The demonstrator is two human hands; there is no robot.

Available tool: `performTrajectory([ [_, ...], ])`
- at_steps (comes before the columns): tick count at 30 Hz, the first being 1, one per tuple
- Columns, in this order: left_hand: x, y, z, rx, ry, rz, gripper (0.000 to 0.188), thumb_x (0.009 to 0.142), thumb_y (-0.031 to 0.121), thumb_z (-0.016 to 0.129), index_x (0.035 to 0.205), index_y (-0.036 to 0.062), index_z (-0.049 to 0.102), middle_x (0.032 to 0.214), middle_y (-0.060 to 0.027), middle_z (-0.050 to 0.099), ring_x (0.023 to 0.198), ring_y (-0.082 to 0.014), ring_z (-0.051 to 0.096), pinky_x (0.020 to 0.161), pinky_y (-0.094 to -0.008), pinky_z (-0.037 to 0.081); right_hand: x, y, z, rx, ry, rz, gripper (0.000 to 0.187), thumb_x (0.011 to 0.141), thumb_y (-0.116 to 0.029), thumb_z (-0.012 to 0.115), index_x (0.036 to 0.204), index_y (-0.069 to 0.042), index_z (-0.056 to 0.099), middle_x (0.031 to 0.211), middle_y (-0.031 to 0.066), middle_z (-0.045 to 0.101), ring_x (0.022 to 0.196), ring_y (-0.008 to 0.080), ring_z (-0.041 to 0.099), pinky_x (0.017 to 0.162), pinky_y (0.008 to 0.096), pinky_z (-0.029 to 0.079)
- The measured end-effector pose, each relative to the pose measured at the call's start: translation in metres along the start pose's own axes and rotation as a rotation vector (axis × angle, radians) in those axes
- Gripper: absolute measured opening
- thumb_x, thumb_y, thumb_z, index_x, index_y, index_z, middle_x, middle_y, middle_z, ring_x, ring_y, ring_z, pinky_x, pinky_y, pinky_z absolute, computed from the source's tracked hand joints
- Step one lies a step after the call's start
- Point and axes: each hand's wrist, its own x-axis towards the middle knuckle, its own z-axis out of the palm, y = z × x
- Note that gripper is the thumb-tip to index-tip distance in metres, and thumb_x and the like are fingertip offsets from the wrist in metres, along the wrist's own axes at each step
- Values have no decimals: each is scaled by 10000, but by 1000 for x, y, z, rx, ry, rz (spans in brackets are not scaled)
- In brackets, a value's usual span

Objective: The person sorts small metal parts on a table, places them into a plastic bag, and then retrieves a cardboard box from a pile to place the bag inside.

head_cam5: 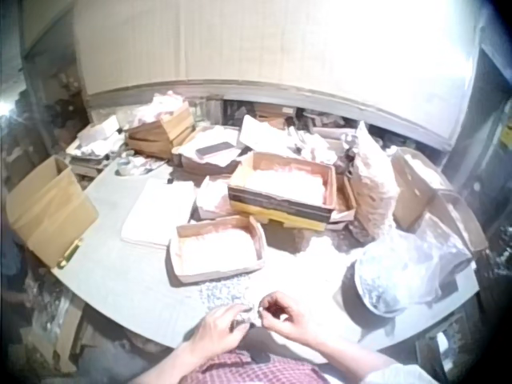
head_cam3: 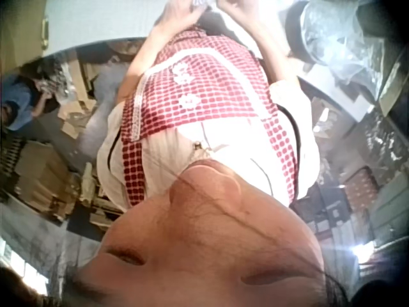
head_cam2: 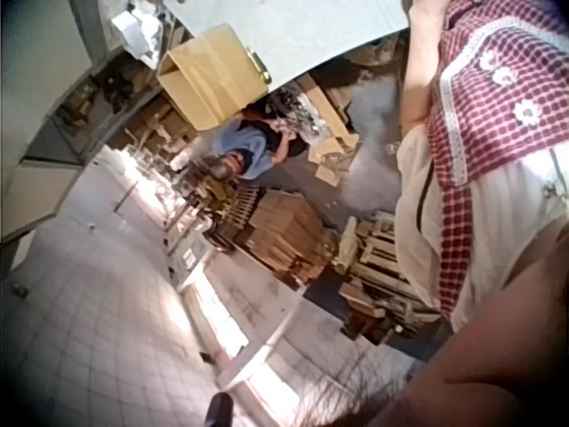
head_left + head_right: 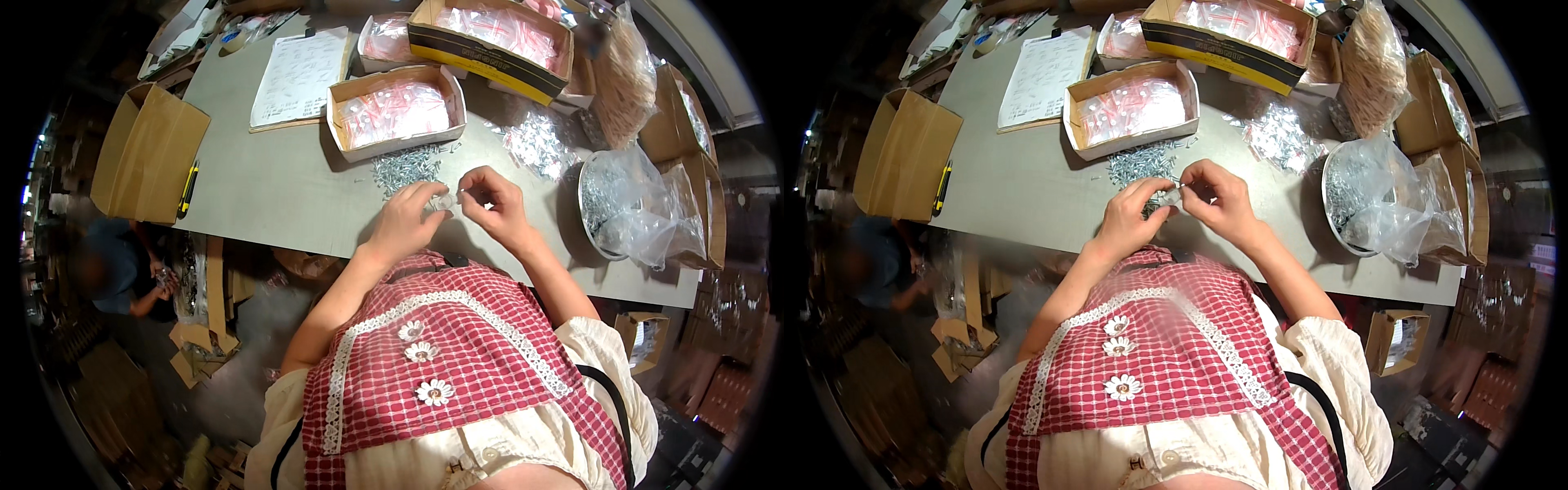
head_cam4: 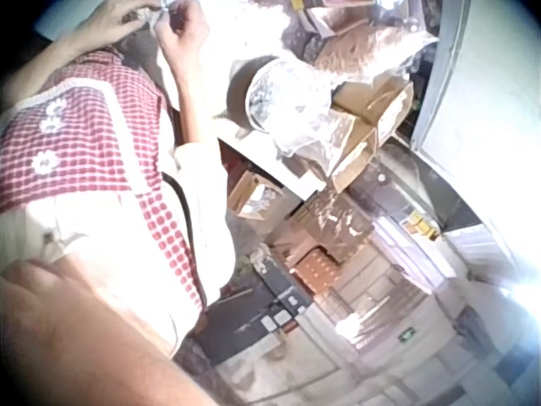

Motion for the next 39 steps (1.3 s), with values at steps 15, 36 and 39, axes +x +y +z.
performTrajectory([
  [15,1,8,-4,-309,6,-80,362,822,63,725,1169,26,630,1088,-120,682,936,-186,681,788,-312,556,3,-6,-7,-268,-92,-397,224,793,41,673,1005,-31,690,1178,137,597,973,254,628,750,343,533],
  [36,10,7,-12,-133,153,-152,234,849,82,677,1079,40,673,991,-85,713,805,-182,676,739,-307,537,16,-25,-9,-363,-3,-166,85,800,8,657,865,-24,612,967,103,654,914,306,634,781,373,507],
  [39,15,19,-14,-304,117,-220,156,858,106,668,977,5,667,883,-116,706,762,-200,693,675,-318,548,13,-24,-4,-216,-76,-33,71,861,-37,655,910,-7,614,824,99,658,732,219,663,673,314,519],
])
